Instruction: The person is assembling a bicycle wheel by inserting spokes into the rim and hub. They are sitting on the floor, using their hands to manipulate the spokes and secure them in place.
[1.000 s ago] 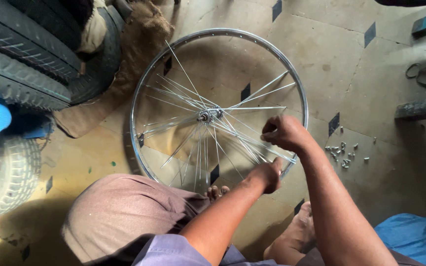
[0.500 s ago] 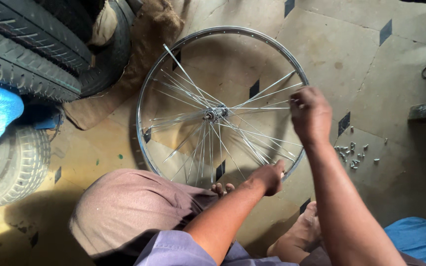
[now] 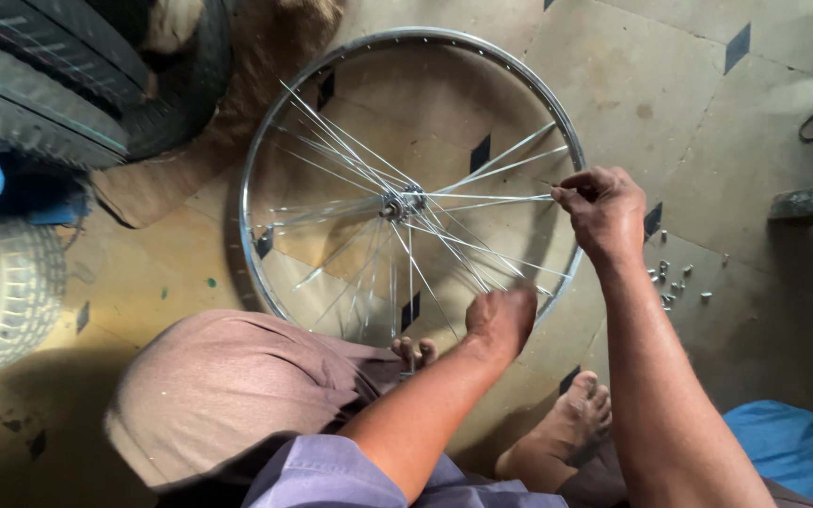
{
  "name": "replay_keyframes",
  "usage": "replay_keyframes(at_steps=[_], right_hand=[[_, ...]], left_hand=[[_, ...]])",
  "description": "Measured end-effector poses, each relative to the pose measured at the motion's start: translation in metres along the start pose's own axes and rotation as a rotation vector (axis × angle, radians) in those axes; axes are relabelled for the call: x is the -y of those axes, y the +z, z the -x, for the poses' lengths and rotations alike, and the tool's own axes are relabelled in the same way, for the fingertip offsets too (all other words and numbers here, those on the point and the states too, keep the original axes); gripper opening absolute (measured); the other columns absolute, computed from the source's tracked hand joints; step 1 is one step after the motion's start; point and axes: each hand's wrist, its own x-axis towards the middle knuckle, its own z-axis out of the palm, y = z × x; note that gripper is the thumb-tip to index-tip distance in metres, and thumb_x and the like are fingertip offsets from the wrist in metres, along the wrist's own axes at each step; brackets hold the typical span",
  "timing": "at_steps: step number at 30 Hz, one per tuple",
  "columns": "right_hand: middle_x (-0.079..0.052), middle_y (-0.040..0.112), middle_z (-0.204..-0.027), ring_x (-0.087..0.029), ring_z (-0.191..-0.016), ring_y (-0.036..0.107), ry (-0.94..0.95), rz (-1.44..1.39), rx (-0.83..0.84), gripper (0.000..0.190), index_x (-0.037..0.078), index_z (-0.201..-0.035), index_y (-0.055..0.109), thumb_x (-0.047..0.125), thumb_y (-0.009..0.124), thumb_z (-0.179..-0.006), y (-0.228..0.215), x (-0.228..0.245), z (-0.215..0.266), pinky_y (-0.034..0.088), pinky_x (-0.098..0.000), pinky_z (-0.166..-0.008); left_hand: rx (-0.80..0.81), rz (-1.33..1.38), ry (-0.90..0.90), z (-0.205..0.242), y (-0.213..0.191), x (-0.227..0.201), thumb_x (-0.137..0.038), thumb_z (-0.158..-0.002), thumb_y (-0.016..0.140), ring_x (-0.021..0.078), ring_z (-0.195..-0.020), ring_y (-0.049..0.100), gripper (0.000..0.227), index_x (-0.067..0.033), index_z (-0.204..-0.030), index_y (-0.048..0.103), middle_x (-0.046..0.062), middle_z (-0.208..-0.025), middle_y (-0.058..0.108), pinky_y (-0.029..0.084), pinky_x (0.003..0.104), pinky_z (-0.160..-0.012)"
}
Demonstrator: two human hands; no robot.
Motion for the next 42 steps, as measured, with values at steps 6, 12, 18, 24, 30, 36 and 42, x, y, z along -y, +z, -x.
replay_keyframes(at_steps=[6, 12, 18, 24, 30, 36, 42], right_hand=[[-0.009, 0.074, -0.083, -0.013, -0.068, 0.067, 0.240, -0.298, 0.151, 0.019, -0.002, -0.100, 0.076, 0.013, 0.081, -0.089, -0.007, -0.002, -0.004, 0.056, -0.0266, -0.063], [-0.012, 0.073, -0.084, -0.019, -0.070, 0.071, 0.433, -0.521, -0.004, 0.021, -0.009, -0.104, 0.073, 0.007, 0.079, -0.092, -0.033, -0.047, 0.000, 0.063, -0.0313, -0.066], [-0.017, 0.073, -0.089, -0.027, -0.072, 0.075, 0.764, -0.470, 0.184, 0.024, -0.009, -0.101, 0.068, 0.002, 0.077, -0.082, -0.030, -0.109, 0.038, 0.066, -0.0401, -0.068], [-0.012, 0.074, -0.091, -0.023, -0.082, 0.072, 0.821, -0.556, 0.442, 0.024, -0.007, -0.102, 0.073, 0.006, 0.079, -0.083, -0.017, -0.123, 0.073, 0.063, -0.0377, -0.080], [-0.011, 0.076, -0.091, -0.020, -0.082, 0.071, 0.650, -0.503, 0.441, 0.016, -0.006, -0.100, 0.075, 0.003, 0.077, -0.087, -0.006, -0.119, 0.080, 0.060, -0.0353, -0.081], [-0.010, 0.076, -0.090, -0.021, -0.081, 0.073, 0.715, -0.598, 0.419, 0.014, -0.002, -0.097, 0.074, 0.003, 0.077, -0.085, -0.003, -0.125, 0.082, 0.062, -0.0365, -0.081], [-0.010, 0.077, -0.091, -0.020, -0.082, 0.074, 0.681, -0.619, 0.430, 0.014, -0.002, -0.097, 0.074, 0.003, 0.078, -0.085, -0.003, -0.127, 0.086, 0.062, -0.0360, -0.082]], left_hand=[[-0.294, 0.497, 0.024, -0.034, 0.013, 0.008, -0.024, -0.095, 0.064, 0.0433, -0.089, 0.070, 0.045, -0.0108, -0.137, 0.055, 0.024, -0.094, 0.071, 0.055, 0.052, -0.079], [-0.322, 0.727, 0.197, -0.072, 0.058, 0.011, -0.019, -0.090, 0.066, 0.0408, -0.092, 0.071, 0.018, -0.0061, -0.100, 0.073, 0.021, -0.097, 0.074, 0.056, 0.048, -0.081], [-0.284, 0.697, -0.010, -0.079, 0.061, 0.000, -0.018, -0.093, 0.065, 0.0424, -0.098, 0.069, 0.013, -0.0055, -0.097, 0.069, 0.023, -0.096, 0.072, 0.054, 0.051, -0.084], [-0.298, 0.714, 0.003, -0.074, 0.052, -0.004, -0.013, -0.086, 0.066, 0.0396, -0.098, 0.070, 0.013, -0.0085, -0.097, 0.071, 0.019, -0.100, 0.074, 0.056, 0.048, -0.084], [-0.199, 0.745, -0.050, -0.066, 0.035, -0.007, -0.019, -0.092, 0.066, 0.0356, -0.099, 0.072, 0.014, -0.0136, -0.100, 0.076, 0.016, -0.102, 0.075, 0.056, 0.046, -0.086], [-0.209, 0.739, -0.015, -0.064, 0.034, -0.004, -0.016, -0.090, 0.067, 0.0350, -0.099, 0.072, 0.015, -0.0122, -0.099, 0.077, 0.017, -0.102, 0.075, 0.057, 0.045, -0.087], [-0.217, 0.734, -0.003, -0.067, 0.038, -0.004, -0.016, -0.092, 0.065, 0.0350, -0.099, 0.071, 0.015, -0.0111, -0.099, 0.077, 0.017, -0.101, 0.075, 0.055, 0.045, -0.087]])
